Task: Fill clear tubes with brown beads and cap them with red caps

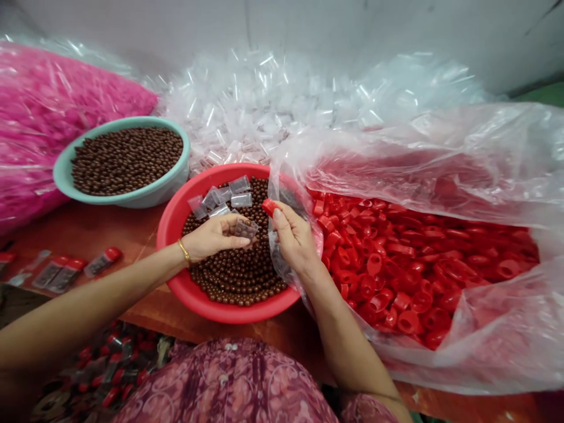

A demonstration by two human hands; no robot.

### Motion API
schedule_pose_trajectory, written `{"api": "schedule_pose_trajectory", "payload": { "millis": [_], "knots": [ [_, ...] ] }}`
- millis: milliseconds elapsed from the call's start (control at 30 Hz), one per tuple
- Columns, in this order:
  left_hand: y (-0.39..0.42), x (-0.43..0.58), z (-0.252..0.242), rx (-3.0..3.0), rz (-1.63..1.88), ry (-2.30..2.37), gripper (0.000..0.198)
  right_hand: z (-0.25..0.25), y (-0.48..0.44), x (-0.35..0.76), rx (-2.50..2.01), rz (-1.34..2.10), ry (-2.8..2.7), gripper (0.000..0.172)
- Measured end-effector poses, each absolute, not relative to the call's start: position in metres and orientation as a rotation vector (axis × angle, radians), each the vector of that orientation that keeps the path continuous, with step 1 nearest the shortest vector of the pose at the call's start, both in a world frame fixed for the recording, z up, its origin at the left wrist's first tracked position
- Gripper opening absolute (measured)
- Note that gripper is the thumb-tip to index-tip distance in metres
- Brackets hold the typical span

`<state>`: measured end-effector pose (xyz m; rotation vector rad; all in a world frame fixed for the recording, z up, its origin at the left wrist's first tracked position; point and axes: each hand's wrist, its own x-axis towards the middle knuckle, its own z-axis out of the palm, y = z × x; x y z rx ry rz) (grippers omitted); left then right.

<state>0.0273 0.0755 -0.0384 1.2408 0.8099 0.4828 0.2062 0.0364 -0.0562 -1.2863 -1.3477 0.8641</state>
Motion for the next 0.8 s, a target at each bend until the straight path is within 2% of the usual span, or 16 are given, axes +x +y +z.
{"api": "schedule_pose_trajectory", "payload": {
  "millis": [267,433,633,800],
  "knots": [
    [0.074,0.031,-0.046,1.555,0.623,0.653,0.031,-0.049,0.032,0.202,-1.193,0.588,-1.773,0.034],
    [0.069,0.031,-0.043,1.544,0.548,0.722,0.028,-0.048,0.030,0.200,-1.228,0.436,-1.779,0.036],
    [0.065,0.029,-0.037,1.886,0.624,0.917,0.020,-0.050,0.027,0.200,-1.218,0.415,-1.923,0.036],
    [0.061,0.028,-0.026,2.028,0.494,1.084,0.019,-0.048,0.024,0.201,-1.194,0.188,-2.125,0.040]
  ]
}}
